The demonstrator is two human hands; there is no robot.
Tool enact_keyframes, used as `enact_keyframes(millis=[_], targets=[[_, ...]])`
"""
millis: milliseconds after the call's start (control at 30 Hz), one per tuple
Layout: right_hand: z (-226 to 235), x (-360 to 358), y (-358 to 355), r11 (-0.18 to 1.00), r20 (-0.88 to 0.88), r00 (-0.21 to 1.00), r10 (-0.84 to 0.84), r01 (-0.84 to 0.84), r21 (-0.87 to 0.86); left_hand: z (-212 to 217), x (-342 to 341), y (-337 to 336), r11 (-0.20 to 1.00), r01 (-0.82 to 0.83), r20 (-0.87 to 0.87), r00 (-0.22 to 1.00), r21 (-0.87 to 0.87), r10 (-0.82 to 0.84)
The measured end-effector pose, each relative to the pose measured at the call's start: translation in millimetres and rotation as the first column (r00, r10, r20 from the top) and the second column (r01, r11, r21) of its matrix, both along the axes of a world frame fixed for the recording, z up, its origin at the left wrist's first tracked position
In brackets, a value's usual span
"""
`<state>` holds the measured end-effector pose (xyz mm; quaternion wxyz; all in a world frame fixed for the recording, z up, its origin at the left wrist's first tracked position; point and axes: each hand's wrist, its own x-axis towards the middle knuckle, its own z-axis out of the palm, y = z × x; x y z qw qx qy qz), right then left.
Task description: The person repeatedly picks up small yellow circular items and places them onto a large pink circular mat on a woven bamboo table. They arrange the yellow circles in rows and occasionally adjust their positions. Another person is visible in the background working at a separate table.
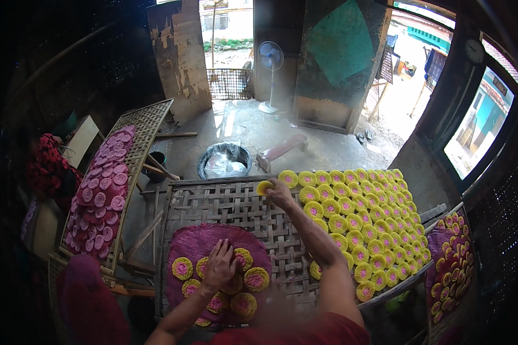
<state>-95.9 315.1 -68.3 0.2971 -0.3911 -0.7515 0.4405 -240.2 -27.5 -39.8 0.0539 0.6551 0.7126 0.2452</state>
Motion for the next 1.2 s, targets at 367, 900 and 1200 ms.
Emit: enact_keyframes(millis=[367,900,1200], targets=[[20,-4,27,0.831,0.323,0.898,-0.298,0.077,0.55,11,21,-2,0.989,-0.08,0.383,0.923,0.123,0.027],[66,22,-143,0.607,-0.331,0.94,0.079,-0.308,-0.732,48,25,23,0.968,0.087,0.305,0.939,0.234,-0.158],[21,-47,-19,0.99,0.218,0.966,0.137,-0.127,-0.058,-8,-43,-72,0.978,-0.197,-0.108,0.976,-0.064,0.189]])
